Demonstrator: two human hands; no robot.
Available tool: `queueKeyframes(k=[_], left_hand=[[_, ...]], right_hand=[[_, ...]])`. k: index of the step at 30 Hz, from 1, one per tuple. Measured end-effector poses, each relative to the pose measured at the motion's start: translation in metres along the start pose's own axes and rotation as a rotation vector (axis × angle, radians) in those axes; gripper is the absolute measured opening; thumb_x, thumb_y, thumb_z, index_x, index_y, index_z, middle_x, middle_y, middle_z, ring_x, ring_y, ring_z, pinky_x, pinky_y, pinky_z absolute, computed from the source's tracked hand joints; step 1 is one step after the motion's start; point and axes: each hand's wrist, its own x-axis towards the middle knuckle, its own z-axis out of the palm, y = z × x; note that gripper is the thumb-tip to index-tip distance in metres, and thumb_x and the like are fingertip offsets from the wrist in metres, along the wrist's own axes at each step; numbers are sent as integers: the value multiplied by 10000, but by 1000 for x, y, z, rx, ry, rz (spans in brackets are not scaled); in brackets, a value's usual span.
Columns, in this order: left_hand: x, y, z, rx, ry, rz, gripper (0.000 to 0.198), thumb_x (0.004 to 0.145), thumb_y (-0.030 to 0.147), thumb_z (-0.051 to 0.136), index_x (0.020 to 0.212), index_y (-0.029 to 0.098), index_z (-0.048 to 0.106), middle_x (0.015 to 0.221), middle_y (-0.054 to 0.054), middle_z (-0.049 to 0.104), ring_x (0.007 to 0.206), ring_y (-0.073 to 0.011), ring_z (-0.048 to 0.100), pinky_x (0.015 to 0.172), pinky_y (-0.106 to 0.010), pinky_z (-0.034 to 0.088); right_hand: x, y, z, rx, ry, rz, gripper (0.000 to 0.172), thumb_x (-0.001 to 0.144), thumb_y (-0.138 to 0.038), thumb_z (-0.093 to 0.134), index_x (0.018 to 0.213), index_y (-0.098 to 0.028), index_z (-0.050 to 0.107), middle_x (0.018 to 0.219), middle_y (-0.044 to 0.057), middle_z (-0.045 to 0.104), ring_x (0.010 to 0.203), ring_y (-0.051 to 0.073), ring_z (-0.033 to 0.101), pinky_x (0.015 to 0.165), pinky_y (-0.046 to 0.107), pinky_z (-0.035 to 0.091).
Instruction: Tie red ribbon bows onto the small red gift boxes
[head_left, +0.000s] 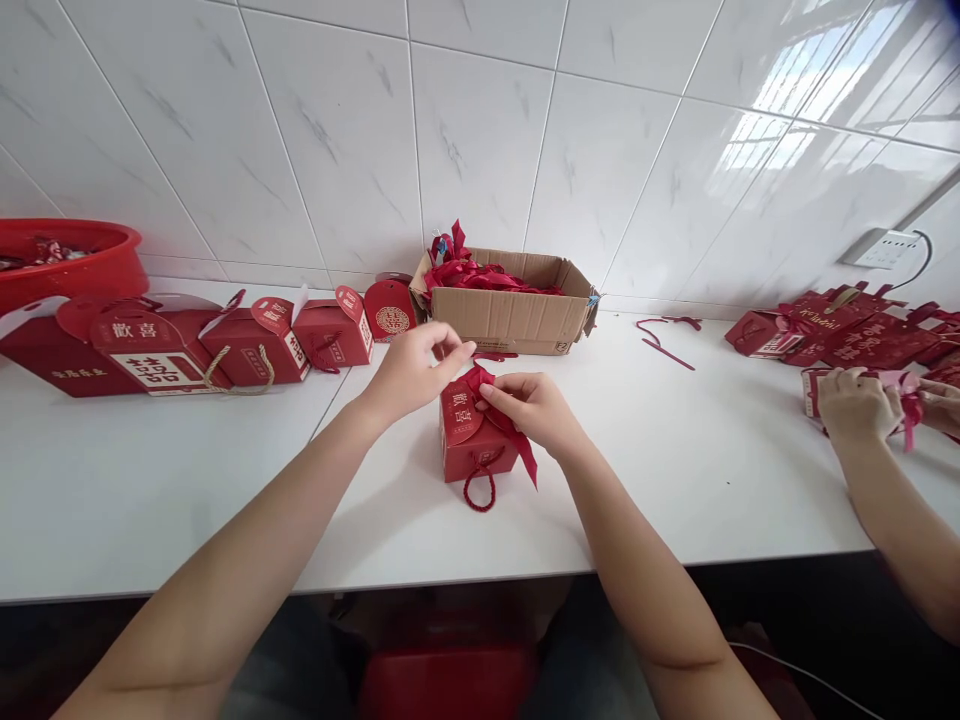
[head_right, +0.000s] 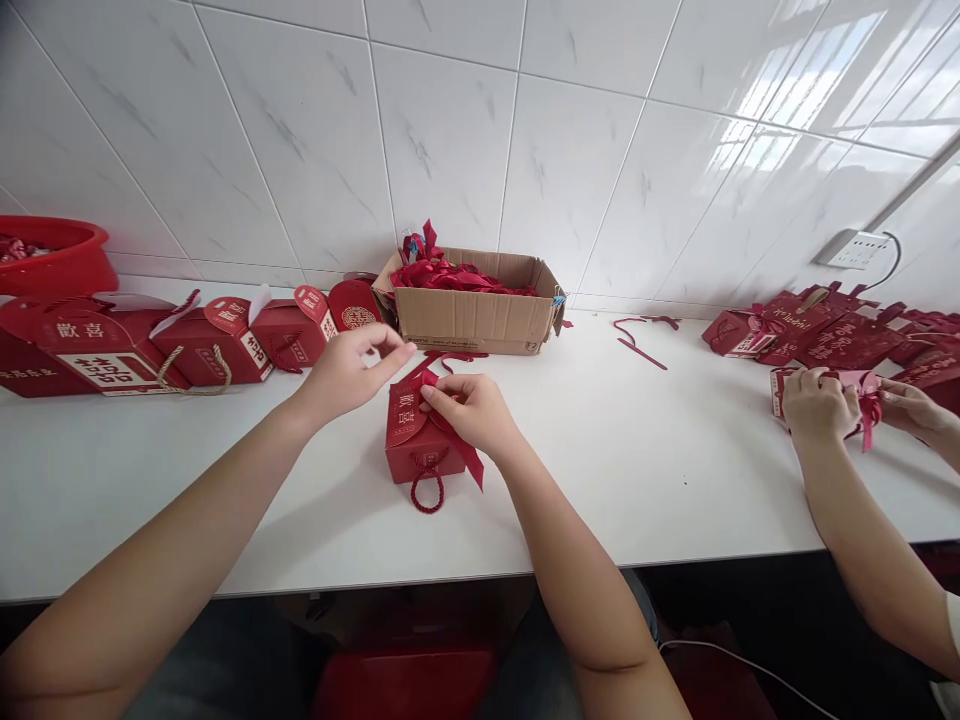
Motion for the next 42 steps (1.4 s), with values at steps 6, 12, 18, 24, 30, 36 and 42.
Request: queueKeyframes(k=[6, 12, 18, 24, 30, 36, 42], left_hand=[[-17, -10, 3, -338, -242, -120, 259, 796, 433, 654, 826, 182, 712, 852, -47, 717, 831, -197, 629, 747, -317, 471], [-26, -12, 10, -454, -166, -147, 141, 762, 308, 672, 758, 167, 664, 809, -42, 679, 804, -181, 615, 761, -323, 490], [-33, -13, 13, -471, -170, -85, 82, 793, 247, 617, 772, 175, 586, 777, -14, 627, 744, -144, 570, 714, -287, 477], [-34, -14, 16, -410, -113, -3, 149, 771, 243, 662, 831, 190, 536, 847, -6, 596, 822, -145, 575, 789, -290, 488], [-33, -13, 18, -412, -95, -17, 161, 791, 254, 657, 851, 197, 519, 847, -9, 594, 813, -145, 583, 803, -306, 504], [-34, -17, 20, -369, -72, 22, 139, 820, 264, 641, 849, 201, 520, 850, -10, 610, 845, -151, 592, 836, -314, 499], [-34, -18, 15, -357, -126, 70, 136, 833, 254, 631, 867, 200, 511, 859, -6, 595, 817, -143, 573, 795, -306, 492]], right_hand=[[0, 4, 3, 69, 27, -4, 220, 830, -390, 617, 800, -176, 657, 773, 45, 728, 713, 162, 668, 655, 280, 504], [-4, 11, 14, 164, 154, -32, 321, 811, -369, 658, 1063, -276, 481, 714, -22, 724, 674, 171, 699, 604, 281, 526], [-4, 13, 18, 127, 206, -109, 349, 814, -329, 654, 1124, -282, 503, 705, -19, 727, 712, 167, 712, 652, 276, 531], [-3, 14, 17, 4, 244, -115, 181, 802, -358, 653, 906, -212, 676, 800, 32, 738, 678, 156, 674, 623, 271, 521], [-9, 10, 21, -75, 300, -86, 214, 811, -371, 639, 895, -211, 754, 854, 47, 759, 646, 160, 642, 598, 288, 516], [-11, 11, 23, -100, 337, -126, 195, 808, -340, 648, 889, -217, 776, 900, 53, 758, 708, 159, 624, 674, 296, 515], [-8, 7, 13, 10, 176, -26, 267, 785, -415, 664, 871, -177, 750, 816, 62, 738, 649, 143, 604, 615, 278, 499]])
